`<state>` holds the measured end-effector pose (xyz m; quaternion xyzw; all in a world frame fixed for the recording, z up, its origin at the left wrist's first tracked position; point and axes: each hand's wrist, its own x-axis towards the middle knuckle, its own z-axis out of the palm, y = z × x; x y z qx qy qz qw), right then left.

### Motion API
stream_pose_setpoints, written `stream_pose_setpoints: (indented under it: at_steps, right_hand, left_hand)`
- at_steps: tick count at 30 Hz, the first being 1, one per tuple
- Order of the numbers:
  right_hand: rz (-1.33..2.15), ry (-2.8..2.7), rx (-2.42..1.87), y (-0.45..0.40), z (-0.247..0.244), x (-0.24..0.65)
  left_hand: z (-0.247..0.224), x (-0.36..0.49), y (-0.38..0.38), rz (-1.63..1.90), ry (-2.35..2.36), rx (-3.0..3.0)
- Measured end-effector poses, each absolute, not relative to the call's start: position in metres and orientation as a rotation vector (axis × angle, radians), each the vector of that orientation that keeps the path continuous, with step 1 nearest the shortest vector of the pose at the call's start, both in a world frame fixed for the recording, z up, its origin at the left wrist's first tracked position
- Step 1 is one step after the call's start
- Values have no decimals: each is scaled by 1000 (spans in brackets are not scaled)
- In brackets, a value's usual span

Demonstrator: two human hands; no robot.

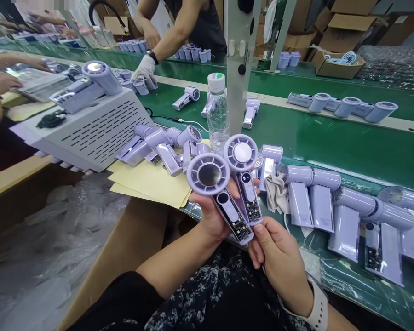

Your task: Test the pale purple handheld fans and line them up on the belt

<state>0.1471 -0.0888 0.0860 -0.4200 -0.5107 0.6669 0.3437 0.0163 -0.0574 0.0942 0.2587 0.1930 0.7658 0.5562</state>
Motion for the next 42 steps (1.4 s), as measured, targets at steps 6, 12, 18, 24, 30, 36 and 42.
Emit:
stream_pose_setpoints:
  at_steps: [6,12,18,24,30,36,42]
  right_hand:
    - [1336,-1713,-1003,-70,84,162]
    - [1229,-1586,-976,-43,86,168]
    - [1492,-1391,-994,-30,96,189]
    - [1643,-1138,-941,-48,104,213]
    - [1728,-1114,-889,-74,104,232]
    - [1568,-1183,-983,-78,100,240]
    - [1631,-1104,-965,-78,102,235]
  left_hand:
    - [97,10,-52,1822,501,517]
    - [92,-12,-62,1496,775,872]
    - [87,-17,-58,1373,792,966]
    - [97,5,-63,1272,500,811]
    - [105,34,-70,1087,460,958]
    - [102,49,-71,1042,611,982]
    - [108,49,-72,1028,658,950]
